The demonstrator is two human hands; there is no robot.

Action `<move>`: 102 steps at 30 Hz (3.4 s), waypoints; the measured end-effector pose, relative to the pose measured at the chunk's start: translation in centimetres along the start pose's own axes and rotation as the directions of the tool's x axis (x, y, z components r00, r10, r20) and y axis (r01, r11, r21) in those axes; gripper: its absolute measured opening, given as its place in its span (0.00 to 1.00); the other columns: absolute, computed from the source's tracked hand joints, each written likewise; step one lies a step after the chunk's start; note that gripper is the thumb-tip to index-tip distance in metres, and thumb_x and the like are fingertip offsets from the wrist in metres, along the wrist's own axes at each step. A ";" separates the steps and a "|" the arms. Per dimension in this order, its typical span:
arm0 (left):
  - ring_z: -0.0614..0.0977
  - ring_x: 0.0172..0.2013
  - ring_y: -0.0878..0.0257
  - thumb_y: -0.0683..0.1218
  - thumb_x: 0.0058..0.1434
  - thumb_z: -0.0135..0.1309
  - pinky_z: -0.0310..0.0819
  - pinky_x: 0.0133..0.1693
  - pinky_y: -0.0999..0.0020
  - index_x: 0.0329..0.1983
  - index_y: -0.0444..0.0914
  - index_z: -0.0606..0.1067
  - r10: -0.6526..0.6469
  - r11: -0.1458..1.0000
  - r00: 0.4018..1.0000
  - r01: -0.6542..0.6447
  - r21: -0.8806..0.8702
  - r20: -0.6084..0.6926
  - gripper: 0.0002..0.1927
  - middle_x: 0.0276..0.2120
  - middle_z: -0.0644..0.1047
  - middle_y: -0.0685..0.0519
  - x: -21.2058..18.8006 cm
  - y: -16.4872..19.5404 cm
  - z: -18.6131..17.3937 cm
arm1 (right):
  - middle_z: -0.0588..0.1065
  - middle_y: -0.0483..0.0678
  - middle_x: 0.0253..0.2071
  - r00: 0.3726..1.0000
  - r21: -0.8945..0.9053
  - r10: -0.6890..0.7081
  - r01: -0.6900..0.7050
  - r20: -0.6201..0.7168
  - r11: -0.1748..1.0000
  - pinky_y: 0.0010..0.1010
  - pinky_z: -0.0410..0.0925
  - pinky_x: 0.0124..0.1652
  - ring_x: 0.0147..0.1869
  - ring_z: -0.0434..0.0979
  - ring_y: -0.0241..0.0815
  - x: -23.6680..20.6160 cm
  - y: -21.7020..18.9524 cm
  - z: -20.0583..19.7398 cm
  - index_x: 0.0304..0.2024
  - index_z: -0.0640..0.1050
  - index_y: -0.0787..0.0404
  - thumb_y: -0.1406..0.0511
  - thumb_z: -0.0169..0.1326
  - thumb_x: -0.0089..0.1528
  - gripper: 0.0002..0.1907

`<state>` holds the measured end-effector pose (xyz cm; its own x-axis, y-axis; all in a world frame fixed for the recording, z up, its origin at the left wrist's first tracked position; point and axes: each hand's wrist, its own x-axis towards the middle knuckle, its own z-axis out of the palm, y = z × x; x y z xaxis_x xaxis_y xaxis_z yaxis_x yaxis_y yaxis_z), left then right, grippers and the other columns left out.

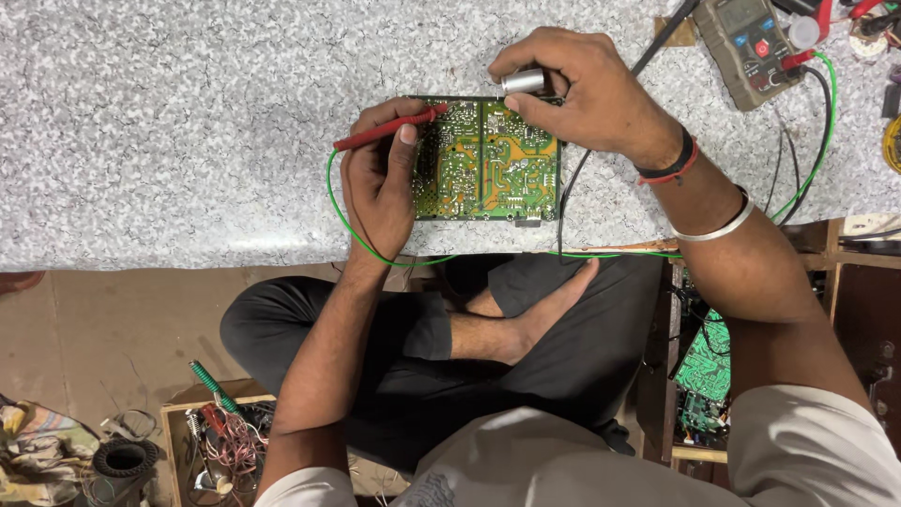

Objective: The person sits at a workbench testing circuit boards with a multimeter probe, holding each board steady with one hand while touching probe tips to components and board traces. They flip the boards over to test both sides and reposition them on the bench between tests.

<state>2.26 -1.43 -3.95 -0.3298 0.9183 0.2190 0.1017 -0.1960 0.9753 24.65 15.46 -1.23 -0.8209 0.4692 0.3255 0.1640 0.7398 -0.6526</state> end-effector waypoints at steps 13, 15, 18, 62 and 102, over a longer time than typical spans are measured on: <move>0.79 0.52 0.67 0.45 0.78 0.48 0.74 0.56 0.70 0.58 0.32 0.73 -0.027 0.993 1.000 0.029 -0.118 0.012 0.13 0.50 0.79 0.51 -0.1 -0.3 0.1 | 0.76 0.45 0.40 0.999 -0.003 0.040 -0.040 0.012 0.999 0.27 0.61 0.31 0.31 0.66 0.33 -0.3 0.2 0.1 0.53 0.81 0.58 0.67 0.68 0.65 0.15; 0.79 0.52 0.66 0.45 0.78 0.47 0.74 0.57 0.69 0.57 0.32 0.74 -0.009 0.996 1.000 0.009 -0.084 0.008 0.12 0.51 0.78 0.51 -0.1 -0.3 0.0 | 0.77 0.45 0.41 1.000 -0.017 -0.023 0.023 0.006 1.000 0.27 0.62 0.34 0.33 0.68 0.33 -0.2 0.5 0.0 0.53 0.81 0.57 0.67 0.67 0.67 0.13; 0.78 0.52 0.66 0.44 0.79 0.47 0.72 0.57 0.70 0.56 0.32 0.74 0.001 0.998 1.000 -0.001 -0.059 0.001 0.11 0.50 0.78 0.51 -0.1 -0.3 0.0 | 0.77 0.45 0.41 0.999 -0.024 -0.041 0.041 0.002 0.999 0.27 0.64 0.36 0.35 0.69 0.34 -0.3 0.6 -0.1 0.52 0.81 0.57 0.67 0.66 0.67 0.12; 0.74 0.44 0.69 0.45 0.79 0.47 0.70 0.51 0.73 0.54 0.33 0.74 -0.007 0.997 1.000 0.006 -0.083 -0.014 0.11 0.46 0.77 0.54 -0.4 -0.7 0.1 | 0.80 0.46 0.47 0.998 -0.010 0.056 -0.057 -0.018 0.998 0.23 0.69 0.38 0.37 0.74 0.31 -0.9 1.2 -0.3 0.55 0.81 0.60 0.71 0.64 0.67 0.14; 0.72 0.41 0.70 0.50 0.78 0.48 0.67 0.46 0.73 0.53 0.32 0.75 -0.023 1.000 0.999 0.023 -0.011 -0.025 0.15 0.42 0.77 0.54 -0.5 -0.2 0.0 | 0.70 0.38 0.23 0.860 -0.037 0.511 -0.511 -0.016 0.859 0.24 0.56 0.25 0.26 0.64 0.27 -1.9 3.3 -2.3 0.35 0.82 0.60 0.56 0.64 0.70 0.15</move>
<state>2.40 -1.81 -4.29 -0.3552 0.9138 0.1969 0.0841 -0.1785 0.9803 28.04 18.12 -2.44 -0.6130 0.7889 -0.0423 0.5805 0.4135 -0.7015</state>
